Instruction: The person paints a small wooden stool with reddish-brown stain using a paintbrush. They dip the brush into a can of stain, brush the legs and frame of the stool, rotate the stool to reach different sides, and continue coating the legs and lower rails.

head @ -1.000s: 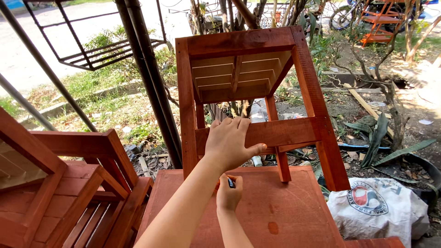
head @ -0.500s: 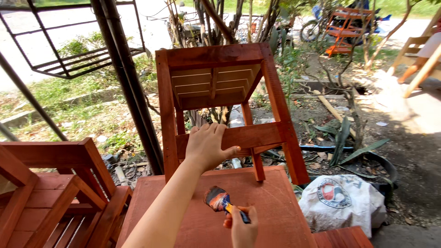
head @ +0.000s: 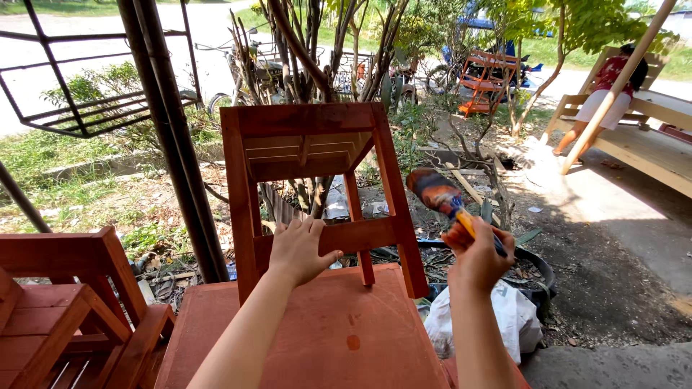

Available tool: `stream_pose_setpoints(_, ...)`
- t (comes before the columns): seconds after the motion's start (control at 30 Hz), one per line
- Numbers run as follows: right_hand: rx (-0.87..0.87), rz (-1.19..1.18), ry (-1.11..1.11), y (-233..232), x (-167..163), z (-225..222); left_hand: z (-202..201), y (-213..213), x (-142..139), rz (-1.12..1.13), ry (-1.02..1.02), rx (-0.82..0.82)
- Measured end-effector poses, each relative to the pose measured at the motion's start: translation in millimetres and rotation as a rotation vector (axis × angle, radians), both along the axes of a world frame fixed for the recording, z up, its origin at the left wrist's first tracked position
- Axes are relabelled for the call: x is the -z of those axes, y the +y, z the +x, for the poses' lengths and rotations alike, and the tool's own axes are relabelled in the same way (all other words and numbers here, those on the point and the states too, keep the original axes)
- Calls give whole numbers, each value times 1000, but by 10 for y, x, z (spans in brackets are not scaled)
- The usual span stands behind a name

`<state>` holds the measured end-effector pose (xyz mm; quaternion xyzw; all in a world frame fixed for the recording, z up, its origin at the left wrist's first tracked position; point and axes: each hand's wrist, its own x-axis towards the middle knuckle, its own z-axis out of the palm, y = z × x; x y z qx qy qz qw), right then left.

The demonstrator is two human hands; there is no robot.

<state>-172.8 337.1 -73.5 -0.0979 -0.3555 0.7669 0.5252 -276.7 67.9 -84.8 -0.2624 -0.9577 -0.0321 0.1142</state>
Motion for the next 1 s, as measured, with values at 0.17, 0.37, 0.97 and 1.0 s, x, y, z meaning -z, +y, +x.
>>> stream_pose_setpoints(0.17,-87,-66,14,-36,-361,-549,204,-51,-62,-104,-66,35)
stream_pose_setpoints(0.37,-125,-18,65,-15,-796,-1254,302,-80,-64,-102,-96,62)
stream_pose_setpoints(0.97,-30,32,-256,50,-190,-507,141,-62,-36,-77,-44,22)
stream_pose_setpoints(1.0,-30,34,-269,57,-92,-389,133,-61,-34,-69,-26,27)
